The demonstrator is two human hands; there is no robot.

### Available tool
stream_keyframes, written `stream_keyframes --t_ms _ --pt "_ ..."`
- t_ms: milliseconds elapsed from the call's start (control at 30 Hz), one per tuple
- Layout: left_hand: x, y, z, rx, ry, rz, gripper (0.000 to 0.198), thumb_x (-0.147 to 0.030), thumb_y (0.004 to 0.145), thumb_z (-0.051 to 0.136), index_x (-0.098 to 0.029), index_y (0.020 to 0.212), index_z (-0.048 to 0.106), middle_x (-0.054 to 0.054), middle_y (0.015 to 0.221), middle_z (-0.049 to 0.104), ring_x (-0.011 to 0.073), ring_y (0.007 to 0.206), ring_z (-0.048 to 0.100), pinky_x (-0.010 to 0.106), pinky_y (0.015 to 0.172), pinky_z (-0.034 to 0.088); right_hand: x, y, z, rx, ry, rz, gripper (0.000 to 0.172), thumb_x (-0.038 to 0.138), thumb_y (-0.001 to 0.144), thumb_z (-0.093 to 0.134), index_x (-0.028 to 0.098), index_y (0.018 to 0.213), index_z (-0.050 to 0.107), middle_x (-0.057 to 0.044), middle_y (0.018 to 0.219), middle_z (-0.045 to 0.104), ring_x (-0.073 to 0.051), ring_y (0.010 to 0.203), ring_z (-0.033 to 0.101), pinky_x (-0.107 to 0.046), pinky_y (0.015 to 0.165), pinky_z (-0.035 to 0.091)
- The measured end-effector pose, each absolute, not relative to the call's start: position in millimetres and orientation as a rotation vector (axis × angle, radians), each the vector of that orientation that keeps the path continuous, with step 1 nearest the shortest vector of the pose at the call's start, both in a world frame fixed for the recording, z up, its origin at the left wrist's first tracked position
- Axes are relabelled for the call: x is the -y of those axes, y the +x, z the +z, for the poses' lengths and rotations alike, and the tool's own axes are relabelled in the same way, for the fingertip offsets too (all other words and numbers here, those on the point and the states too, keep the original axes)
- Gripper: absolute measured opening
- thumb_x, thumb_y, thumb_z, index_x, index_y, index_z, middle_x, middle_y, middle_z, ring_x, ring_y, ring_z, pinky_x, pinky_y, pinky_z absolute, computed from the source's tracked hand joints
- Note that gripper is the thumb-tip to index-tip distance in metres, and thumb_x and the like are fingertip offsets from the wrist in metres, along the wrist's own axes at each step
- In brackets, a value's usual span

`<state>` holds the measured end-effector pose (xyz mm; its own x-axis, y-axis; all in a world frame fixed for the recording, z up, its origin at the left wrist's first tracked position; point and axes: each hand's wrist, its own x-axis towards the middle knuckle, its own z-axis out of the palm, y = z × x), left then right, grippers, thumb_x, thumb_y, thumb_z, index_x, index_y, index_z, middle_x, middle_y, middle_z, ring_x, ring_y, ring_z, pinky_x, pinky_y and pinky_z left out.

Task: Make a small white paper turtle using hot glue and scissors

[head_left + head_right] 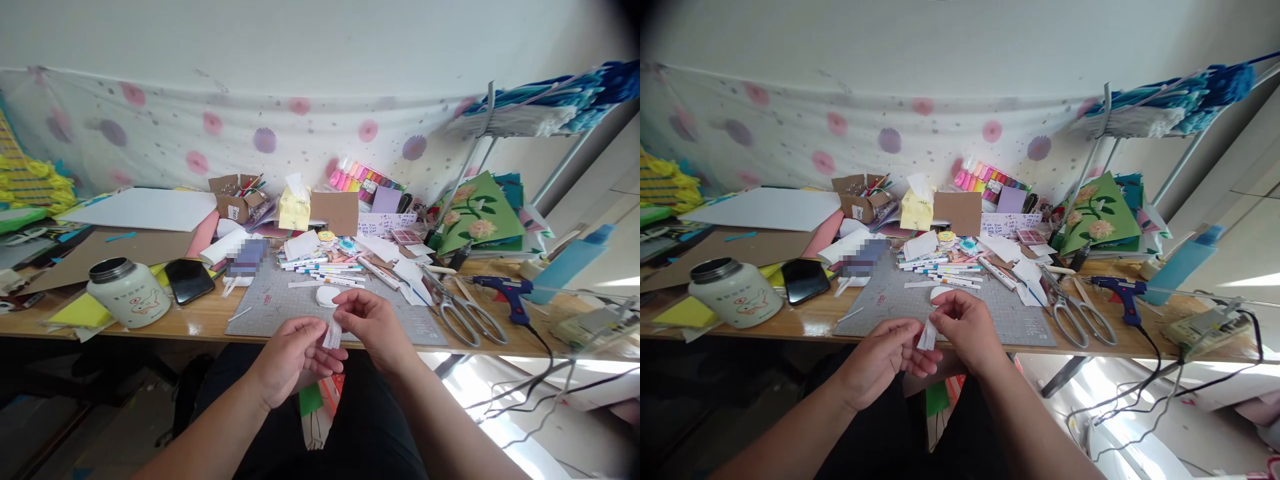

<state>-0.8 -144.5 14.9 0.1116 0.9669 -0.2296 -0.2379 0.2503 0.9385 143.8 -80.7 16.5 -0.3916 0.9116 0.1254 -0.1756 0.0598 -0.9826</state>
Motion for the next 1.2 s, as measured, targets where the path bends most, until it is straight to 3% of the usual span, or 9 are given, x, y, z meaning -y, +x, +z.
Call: stream_keyframes --t_ms 167,467,633,833,1067,1200 --pt "145.8 3.0 14.2 -1.2 1.001 1.178 0.035 -0.05 0.082 0.056 -0.015 0.076 0.059 0.01 0.072 0.074 0.0205 0.065 0.07 0.028 0.061 0.051 81.4 146.6 15.5 1.443 -0.812 1.379 0.019 0.023 0.069 0.073 0.016 0.085 0.066 0.002 0.067 0.06 -0.013 0.063 0.053 -0.026 0.061 0.041" --pt "148.1 4.9 13.1 -1.234 1.012 1.148 0.021 -0.032 0.073 0.071 -0.016 0.068 0.058 0.002 0.064 0.069 0.0128 0.059 0.063 0.025 0.061 0.049 83.6 138.8 10.9 1.395 -0.826 1.366 0.018 0.026 0.069 0.073 0.017 0.083 0.065 0.002 0.067 0.059 -0.013 0.061 0.053 -0.026 0.058 0.042" --pt "154.1 -1.4 10.8 -1.155 0.931 1.102 0.021 -0.033 0.075 0.068 -0.016 0.069 0.058 0.003 0.064 0.07 0.0121 0.055 0.062 0.024 0.058 0.048 87.4 138.2 13.3 1.385 -0.836 1.388 0.017 0.031 0.072 0.071 0.017 0.081 0.065 0.002 0.068 0.06 -0.012 0.06 0.054 -0.026 0.059 0.045" --pt "156.5 -8.5 9.5 -1.108 0.914 1.095 0.018 -0.031 0.077 0.065 -0.014 0.072 0.059 0.005 0.064 0.071 0.0136 0.055 0.064 0.025 0.058 0.049 95.4 137.9 17.2 1.534 -0.82 1.47 0.025 0.034 0.075 0.07 0.018 0.093 0.064 0.003 0.068 0.059 -0.013 0.062 0.054 -0.026 0.06 0.043" --pt "157.8 -15.3 4.2 -1.074 0.871 1.141 0.037 -0.052 0.082 0.055 -0.016 0.076 0.054 0.007 0.063 0.071 0.0181 0.056 0.067 0.027 0.055 0.049 100.4 128.1 16.7 1.555 -0.897 1.374 0.021 0.026 0.07 0.069 0.018 0.088 0.064 0.003 0.066 0.058 -0.014 0.062 0.054 -0.026 0.059 0.041" --pt "158.5 -13.3 6.5 -1.116 0.984 1.164 0.03 -0.042 0.073 0.07 -0.017 0.072 0.054 0.0 0.063 0.065 0.0135 0.059 0.063 0.024 0.057 0.048 100.9 127.5 14.5 1.56 -0.913 1.321 0.02 0.025 0.069 0.069 0.019 0.087 0.065 0.002 0.067 0.058 -0.015 0.064 0.055 -0.026 0.06 0.042"
